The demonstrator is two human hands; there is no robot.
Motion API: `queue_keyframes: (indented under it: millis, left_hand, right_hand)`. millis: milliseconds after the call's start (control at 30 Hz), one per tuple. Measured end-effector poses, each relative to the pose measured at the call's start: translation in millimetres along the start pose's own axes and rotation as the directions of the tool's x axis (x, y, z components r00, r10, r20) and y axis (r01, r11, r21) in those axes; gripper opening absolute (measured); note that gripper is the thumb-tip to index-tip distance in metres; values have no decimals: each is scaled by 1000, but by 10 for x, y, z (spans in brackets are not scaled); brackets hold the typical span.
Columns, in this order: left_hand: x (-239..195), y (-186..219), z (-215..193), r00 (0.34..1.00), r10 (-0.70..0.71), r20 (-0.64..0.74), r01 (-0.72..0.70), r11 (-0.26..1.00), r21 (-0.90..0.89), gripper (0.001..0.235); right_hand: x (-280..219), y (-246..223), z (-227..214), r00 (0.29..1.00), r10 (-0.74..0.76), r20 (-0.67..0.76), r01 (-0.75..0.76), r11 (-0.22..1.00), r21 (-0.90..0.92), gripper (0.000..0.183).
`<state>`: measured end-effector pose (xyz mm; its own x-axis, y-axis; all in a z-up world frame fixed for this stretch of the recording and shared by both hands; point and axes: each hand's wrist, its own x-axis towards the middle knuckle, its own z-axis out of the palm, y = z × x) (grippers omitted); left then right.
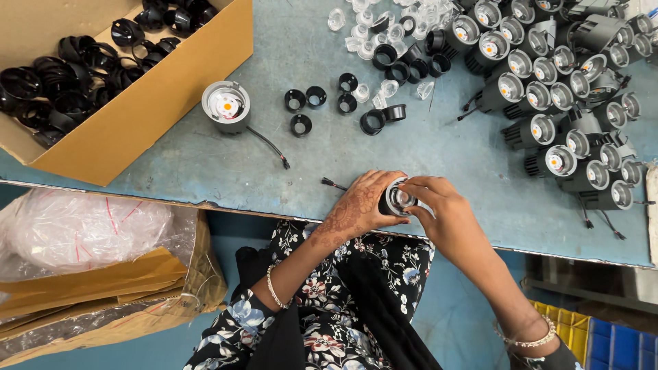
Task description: The person assembles LED light units by hand at a factory workbench. They repeatedly pick up clear plastic lens pieces and black plastic rings, fit the lens into the ring, and then attach the combined assembly to the LED housing. Completed units are placed on the table.
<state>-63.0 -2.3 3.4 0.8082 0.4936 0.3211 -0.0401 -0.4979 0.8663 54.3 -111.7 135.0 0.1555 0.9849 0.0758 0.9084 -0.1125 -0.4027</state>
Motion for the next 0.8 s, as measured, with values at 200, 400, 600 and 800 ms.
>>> queue_keyframes:
  millis: [200,400,600,800]
  left_hand:
    - [-2,3,-11,1000,-1,1,1,1000,0,85]
    - [4,-4,6,1000,-21,7,21,1000,0,89]
    - [-2,-28,21,1000,-11,16,11,1000,13,88]
    - [2,-20,20,997,-60,44,60,998,3,89]
  right_hand:
    - [45,10,-18,999,-45,30,46,999,-18,37]
    - [78,38,-78,996,-78,49,77,997,10,34]
    - [76,34,-53,995,-84,44,84,996,-1,34]
    - [78,19,-63,993,-90,77,95,994,-59,35]
